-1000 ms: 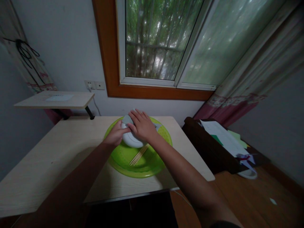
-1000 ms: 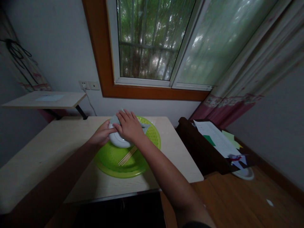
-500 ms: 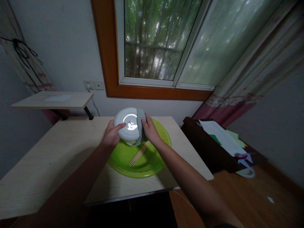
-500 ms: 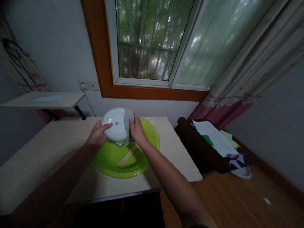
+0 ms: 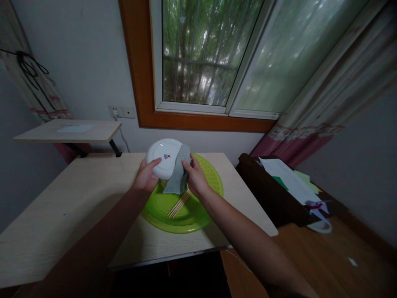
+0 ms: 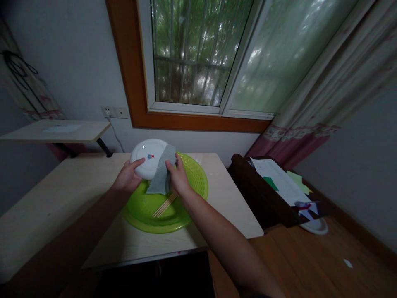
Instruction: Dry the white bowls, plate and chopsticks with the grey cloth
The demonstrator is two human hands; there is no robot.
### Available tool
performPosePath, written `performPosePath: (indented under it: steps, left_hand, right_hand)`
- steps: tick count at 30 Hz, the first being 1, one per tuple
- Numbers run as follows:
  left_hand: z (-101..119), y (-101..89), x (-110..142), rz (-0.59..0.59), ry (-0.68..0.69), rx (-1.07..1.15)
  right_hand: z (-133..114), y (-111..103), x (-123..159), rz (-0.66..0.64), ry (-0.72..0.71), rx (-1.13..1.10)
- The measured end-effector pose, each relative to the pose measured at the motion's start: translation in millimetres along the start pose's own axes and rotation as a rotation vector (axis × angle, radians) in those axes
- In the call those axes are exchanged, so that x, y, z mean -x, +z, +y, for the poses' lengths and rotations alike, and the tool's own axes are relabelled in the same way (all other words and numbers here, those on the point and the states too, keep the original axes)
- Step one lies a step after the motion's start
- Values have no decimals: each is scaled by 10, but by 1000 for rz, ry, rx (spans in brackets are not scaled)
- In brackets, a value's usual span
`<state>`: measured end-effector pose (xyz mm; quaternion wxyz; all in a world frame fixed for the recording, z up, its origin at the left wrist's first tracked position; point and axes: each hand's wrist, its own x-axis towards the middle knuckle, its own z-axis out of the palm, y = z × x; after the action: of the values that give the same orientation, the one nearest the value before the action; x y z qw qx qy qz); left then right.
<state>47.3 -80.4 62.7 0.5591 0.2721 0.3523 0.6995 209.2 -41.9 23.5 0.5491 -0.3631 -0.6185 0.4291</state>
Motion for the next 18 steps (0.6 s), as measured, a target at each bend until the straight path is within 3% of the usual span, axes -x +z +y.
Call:
performPosePath:
  steps: [5,9,11,15,18]
  left_hand:
    - [19,18,-6,9,-59,45]
    - [3,16,1,-2,-75,69]
    - [-6,21,5,17,-75,91]
    - [-25,34,-1,40,-105,154]
    - [-32,32,-22,25,-149,240]
  right_hand:
    - [-147,-141,-149,8,196,-300]
    - [-130,-227,-240,31,234,-245]
    - [-98,-247,-257,69,162,-62]
    - [-75,-257,-234,204,-138,330]
    - [-129,-241,-168,165,-289,465]
